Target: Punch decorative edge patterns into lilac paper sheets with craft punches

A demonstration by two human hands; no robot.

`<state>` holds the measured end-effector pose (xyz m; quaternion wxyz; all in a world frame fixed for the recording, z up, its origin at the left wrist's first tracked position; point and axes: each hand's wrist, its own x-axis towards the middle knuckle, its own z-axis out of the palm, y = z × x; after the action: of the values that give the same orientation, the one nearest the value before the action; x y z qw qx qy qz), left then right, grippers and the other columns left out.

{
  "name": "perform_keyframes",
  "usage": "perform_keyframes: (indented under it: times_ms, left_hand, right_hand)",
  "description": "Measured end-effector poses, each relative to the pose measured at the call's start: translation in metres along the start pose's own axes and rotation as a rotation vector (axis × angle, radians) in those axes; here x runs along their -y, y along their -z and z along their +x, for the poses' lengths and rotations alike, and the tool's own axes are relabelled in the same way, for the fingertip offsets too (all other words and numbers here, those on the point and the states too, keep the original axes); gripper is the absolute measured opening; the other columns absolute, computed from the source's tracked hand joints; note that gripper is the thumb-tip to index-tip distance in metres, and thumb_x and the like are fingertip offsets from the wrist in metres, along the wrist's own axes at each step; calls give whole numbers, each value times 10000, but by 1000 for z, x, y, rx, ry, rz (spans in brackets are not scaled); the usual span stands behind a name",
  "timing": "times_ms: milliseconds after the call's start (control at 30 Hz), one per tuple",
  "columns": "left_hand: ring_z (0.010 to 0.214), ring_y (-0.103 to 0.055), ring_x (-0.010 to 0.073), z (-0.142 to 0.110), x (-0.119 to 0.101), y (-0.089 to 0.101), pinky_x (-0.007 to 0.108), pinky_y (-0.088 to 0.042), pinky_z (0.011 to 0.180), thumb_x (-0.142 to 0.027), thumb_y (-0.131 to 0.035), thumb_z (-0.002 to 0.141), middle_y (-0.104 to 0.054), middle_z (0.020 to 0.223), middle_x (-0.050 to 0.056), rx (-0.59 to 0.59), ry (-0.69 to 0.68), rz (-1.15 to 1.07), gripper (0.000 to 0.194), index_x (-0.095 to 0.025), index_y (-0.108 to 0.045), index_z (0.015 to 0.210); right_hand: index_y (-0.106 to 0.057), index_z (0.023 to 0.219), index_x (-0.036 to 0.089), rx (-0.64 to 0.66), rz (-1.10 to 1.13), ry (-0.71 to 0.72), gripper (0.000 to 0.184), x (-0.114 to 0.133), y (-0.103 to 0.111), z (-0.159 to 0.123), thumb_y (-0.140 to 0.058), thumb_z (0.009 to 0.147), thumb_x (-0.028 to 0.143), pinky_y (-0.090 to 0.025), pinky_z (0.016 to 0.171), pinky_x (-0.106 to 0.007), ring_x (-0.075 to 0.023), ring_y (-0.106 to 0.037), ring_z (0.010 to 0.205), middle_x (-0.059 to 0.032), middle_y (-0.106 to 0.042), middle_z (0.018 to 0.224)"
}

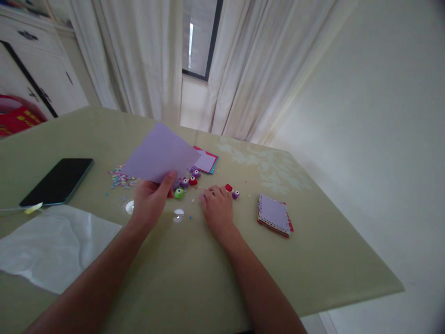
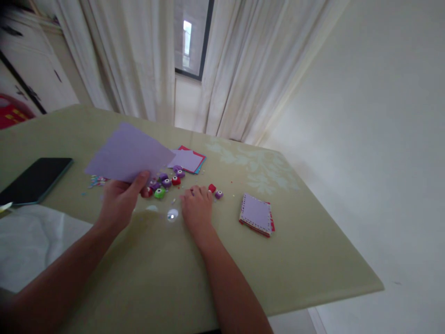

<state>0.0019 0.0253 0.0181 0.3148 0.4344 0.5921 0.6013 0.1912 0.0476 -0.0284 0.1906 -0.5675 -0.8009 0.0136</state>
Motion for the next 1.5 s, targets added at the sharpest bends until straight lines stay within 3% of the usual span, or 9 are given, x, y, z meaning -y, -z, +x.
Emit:
perform_keyframes:
  times_ms: [100, 200, 367, 533, 700, 800, 900, 1067, 1500]
  left_hand:
    - [407, -427, 121, 4, -1, 3, 252, -325, 422, -488, -668, 877, -484, 413, -29, -52, 6, 30, 509, -223, -569, 454]
    - [384, -376, 109, 4, -2, 4, 253, -283, 407, -472, -670, 864, -447, 391, -36, -46, -10, 49, 516, -225, -537, 430]
    - [392, -407, 125, 8, 7, 2, 257, -278, 409, -488, -680, 826, -474, 399, -22, 43, 2, 152, 495, -228, -530, 432]
    - [402, -456, 152, 11, 19, -1, 265, -305, 418, -535, -656, 822, -494, 399, 1, 112, -11, 276, 513, -230, -537, 428]
    - [406, -474, 157, 7, 17, -2, 261, -321, 419, -554, -663, 814, -513, 417, 3, 93, 20, 228, 489, -230, -549, 466]
    - [393, -433, 143, 5, 15, -3, 259, -294, 410, -554, -675, 785, -494, 413, -6, 116, 38, 209, 480, -236, -531, 457]
    - [401, -407, 137, 3, 14, -5, 258, -287, 421, -544, -686, 763, -469, 411, -23, 177, 34, 180, 459, -238, -520, 463]
    - [409, -394, 131, -1, 13, -8, 253, -269, 425, -547, -685, 747, -451, 421, -40, 235, 41, 139, 428, -238, -531, 495]
    - [417, -425, 135, -2, 16, -8, 250, -284, 431, -558, -691, 753, -483, 445, -34, 254, 35, 141, 422, -226, -570, 522]
  right_hand:
    - [-633, 1449, 253, -20, -49, 5, 397, 10, -6, 2, -588, 1056, 291, -393, 1026, -543, -359, -533, 1245, -169, -634, 1451]
    - [-479, 1583, 301, -16, -26, 155, 559, 26, -12, 2, -619, 1047, 381, -399, 1025, -529, -355, -513, 1288, -136, -551, 1581]
    - [-631, 1353, 275, 43, 8, 250, 406, 37, -11, -4, -704, 996, 455, -423, 1023, -489, -342, -539, 1285, -121, -636, 1471]
    - [-675, 1179, 203, 114, 236, 228, 224, 29, -6, -7, -682, 961, 255, -488, 950, -408, -284, -643, 1069, -107, -731, 1125]
    - [-696, 1247, 195, -91, 882, -94, 422, 20, -6, -2, -691, 825, 209, -551, 805, -341, -196, -664, 833, -91, -721, 1152]
    - [-754, 1117, 222, -61, 1361, -325, 344, 13, -1, 5, -789, 798, 344, -560, 766, -321, -180, -697, 778, -41, -756, 958]
    - [-746, 1016, 237, -37, 1677, -458, 451, 8, 5, 10, -940, 662, 440, -562, 730, -282, -163, -719, 768, -4, -751, 877]
    - [-702, 896, 221, -97, 1805, -543, 521, 7, 6, 11, -1001, 564, 490, -519, 610, -221, -103, -632, 653, 26, -695, 830]
    - [-721, 880, 228, -111, 1727, -528, 492, 10, 5, 12, -991, 567, 494, -516, 654, -258, -114, -589, 646, 29, -663, 806]
